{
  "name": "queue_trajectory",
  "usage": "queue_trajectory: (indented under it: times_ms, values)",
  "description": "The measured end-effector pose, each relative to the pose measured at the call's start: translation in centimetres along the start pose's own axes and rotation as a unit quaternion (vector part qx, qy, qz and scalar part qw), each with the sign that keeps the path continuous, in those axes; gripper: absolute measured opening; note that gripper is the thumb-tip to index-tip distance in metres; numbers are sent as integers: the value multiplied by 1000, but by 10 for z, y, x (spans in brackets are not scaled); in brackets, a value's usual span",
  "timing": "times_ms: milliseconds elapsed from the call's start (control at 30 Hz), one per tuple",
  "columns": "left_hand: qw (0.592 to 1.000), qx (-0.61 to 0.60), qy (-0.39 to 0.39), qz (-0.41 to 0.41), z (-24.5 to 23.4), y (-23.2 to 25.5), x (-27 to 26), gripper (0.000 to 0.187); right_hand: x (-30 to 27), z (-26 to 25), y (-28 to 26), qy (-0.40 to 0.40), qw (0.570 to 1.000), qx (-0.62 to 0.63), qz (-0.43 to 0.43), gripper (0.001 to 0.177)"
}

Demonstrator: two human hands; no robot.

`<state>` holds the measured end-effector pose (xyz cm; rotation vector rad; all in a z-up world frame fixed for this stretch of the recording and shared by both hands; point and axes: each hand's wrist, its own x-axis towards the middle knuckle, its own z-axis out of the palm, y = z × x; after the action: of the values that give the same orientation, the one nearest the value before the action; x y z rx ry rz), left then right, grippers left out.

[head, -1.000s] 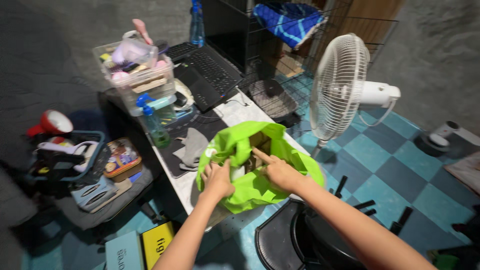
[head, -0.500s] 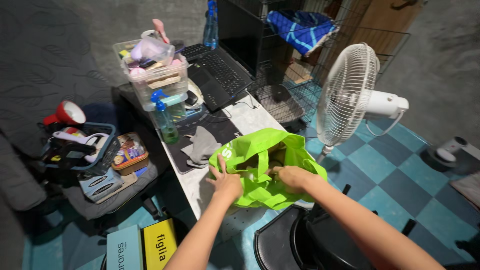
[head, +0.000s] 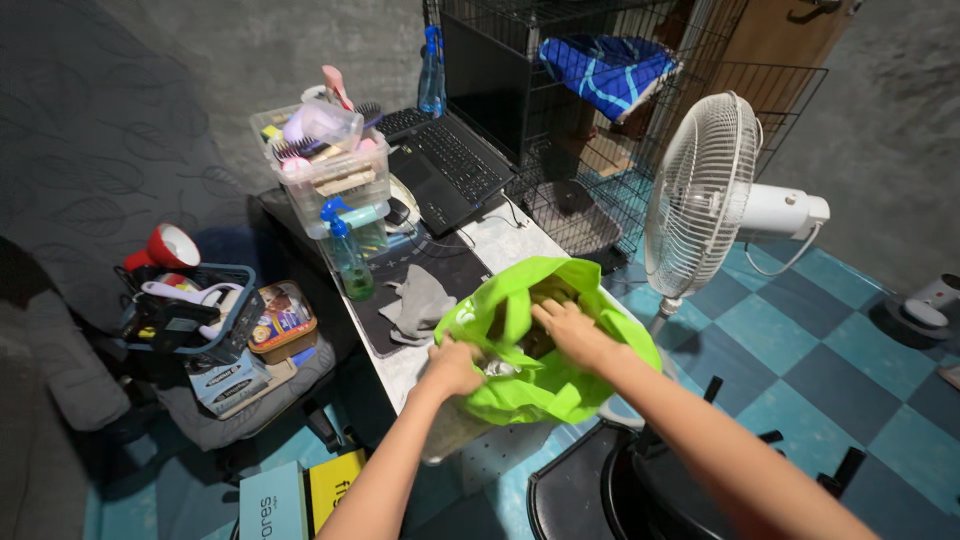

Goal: The person unpacks a green reusable bag, removes a pair of brown shoes, and places them on a table. They then handle a white cloth and a plastic-wrapped item, placing them into the bag. The person continues to pack and unpack items, including a light blue box, and eventually places the shoes back into the bag.

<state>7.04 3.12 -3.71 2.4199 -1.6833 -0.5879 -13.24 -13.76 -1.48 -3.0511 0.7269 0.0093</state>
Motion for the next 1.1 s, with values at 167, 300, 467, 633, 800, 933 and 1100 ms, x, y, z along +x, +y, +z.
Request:
queue_trajectory:
  times_ms: [167, 300, 467, 633, 800, 933, 1100]
  values:
    - [936, -208, 274, 73, -50, -1, -17, 87, 27, 62, 25, 187, 980, -28, -59, 67]
    - [936, -212, 272, 76, -82, 22, -28, 102, 21, 42, 39, 93, 968, 163, -169, 30]
    - [943, -228, 235, 65, -89, 36, -31, 115, 40, 16, 25, -46, 995, -23, -83, 62]
    - [938, -214, 254, 94, -81, 29, -10, 116, 51, -32, 17, -12, 996, -14, -93, 40]
    - [886, -297, 329, 137, -103, 14, 6, 108, 59, -97, 12, 34, 997, 12, -75, 36]
    - [737, -590, 309, 115, -121, 8, 3, 99, 55, -113, 32, 114, 980, 115, -114, 35]
    - [752, -526, 394, -53, -80, -22, 20, 75, 74, -92, 78, 136, 960, 239, -49, 26]
